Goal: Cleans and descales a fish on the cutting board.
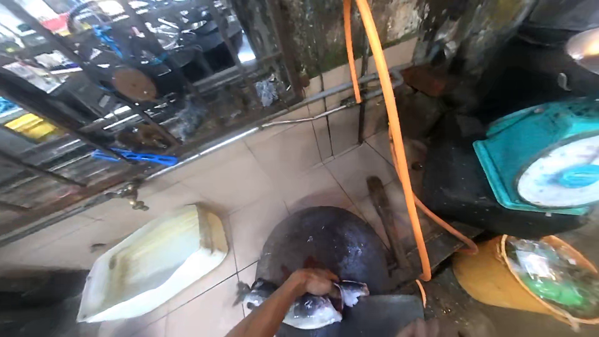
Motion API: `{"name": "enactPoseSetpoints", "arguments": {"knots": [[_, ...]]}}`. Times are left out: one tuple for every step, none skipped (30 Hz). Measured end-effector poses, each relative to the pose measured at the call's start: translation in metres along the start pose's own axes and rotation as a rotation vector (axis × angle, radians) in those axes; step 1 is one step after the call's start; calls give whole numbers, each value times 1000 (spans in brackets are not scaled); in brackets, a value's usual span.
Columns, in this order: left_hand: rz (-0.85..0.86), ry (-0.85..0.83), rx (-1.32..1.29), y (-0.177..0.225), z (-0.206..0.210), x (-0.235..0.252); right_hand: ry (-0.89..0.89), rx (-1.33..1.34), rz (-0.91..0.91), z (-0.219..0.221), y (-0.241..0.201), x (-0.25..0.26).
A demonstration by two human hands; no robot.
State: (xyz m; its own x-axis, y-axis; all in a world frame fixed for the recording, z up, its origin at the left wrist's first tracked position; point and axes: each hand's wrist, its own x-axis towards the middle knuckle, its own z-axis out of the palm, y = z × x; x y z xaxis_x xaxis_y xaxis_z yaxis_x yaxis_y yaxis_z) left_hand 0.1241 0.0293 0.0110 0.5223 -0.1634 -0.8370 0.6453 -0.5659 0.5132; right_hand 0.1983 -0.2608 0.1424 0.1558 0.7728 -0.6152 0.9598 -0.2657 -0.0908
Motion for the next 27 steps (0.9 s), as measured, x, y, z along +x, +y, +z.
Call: {"name": "enactPoseSetpoints", "arguments": {"knots": [[-11, 4, -68, 1, 3, -2, 2, 11, -9, -2, 1, -1], [-26, 3, -126, 3, 7, -5, 36, 10, -32, -2, 4, -4], [-42, 4, -184, 5, 11, -9, 95, -5, -59, -3, 8, -6], [-54, 14, -241, 5, 15, -13, 143, -14, -92, -7, 13, -8], [-65, 37, -305, 6, 18, -18, 175, -18, -127, -13, 19, -9], [-69, 67, -371, 5, 22, -22, 188, -15, -155, -20, 26, -11], [-69, 104, -435, 1, 25, -25, 204, 3, -176, -27, 34, -12], [-73, 151, -500, -2, 26, -28, 214, 14, -191, -33, 44, -12], [-85, 211, -562, -6, 25, -35, 177, 29, -194, -38, 55, -12], [-93, 289, -625, -6, 23, -43, 129, 47, -184, -41, 67, -12], [-99, 365, -665, -7, 21, -50, 112, 68, -158, -40, 80, -11], [-101, 439, -694, -10, 21, -55, 104, 104, -115, -35, 91, -9], [-104, 505, -716, -14, 22, -56, 95, 177, -59, -30, 100, -6], [-119, 556, -725, -18, 24, -55, 82, 286, 5, -25, 105, 0], [-139, 603, -727, -23, 27, -50, 92, 418, 55, -16, 106, 9], [-161, 651, -739, -27, 31, -44, 126, 589, 97, -8, 104, 21], [-186, 700, -755, -31, 34, -37, 176, 812, 130, 1, 98, 35], [-213, 748, -775, -34, 37, -30, 238, 1044, 147, 9, 87, 51], [-235, 786, -795, -38, 39, -23, 313, 1255, 148, 18, 72, 69], [-257, 811, -808, -39, 42, -19, 369, 1456, 148, 27, 55, 89], [-273, 823, -823, -40, 45, -16, 385, 1642, 158, 32, 38, 106], [-275, 826, -838, -39, 45, -15, 404, 1793, 177, 35, 24, 124], [-272, 828, -856, -37, 44, -14, 427, 1903, 202, 37, 11, 140], [-273, 825, -877, -36, 45, -16, 454, 1975, 231, 39, -3, 155], [-265, 815, -890, -36, 45, -18, 483, 2030, 259, 42, -15, 168], [-251, 798, -908, -37, 44, -20, 513, 2076, 277, 45, -25, 180], [-238, 776, -920, -38, 45, -21, 543, 2118, 293, 47, -35, 189]]}}
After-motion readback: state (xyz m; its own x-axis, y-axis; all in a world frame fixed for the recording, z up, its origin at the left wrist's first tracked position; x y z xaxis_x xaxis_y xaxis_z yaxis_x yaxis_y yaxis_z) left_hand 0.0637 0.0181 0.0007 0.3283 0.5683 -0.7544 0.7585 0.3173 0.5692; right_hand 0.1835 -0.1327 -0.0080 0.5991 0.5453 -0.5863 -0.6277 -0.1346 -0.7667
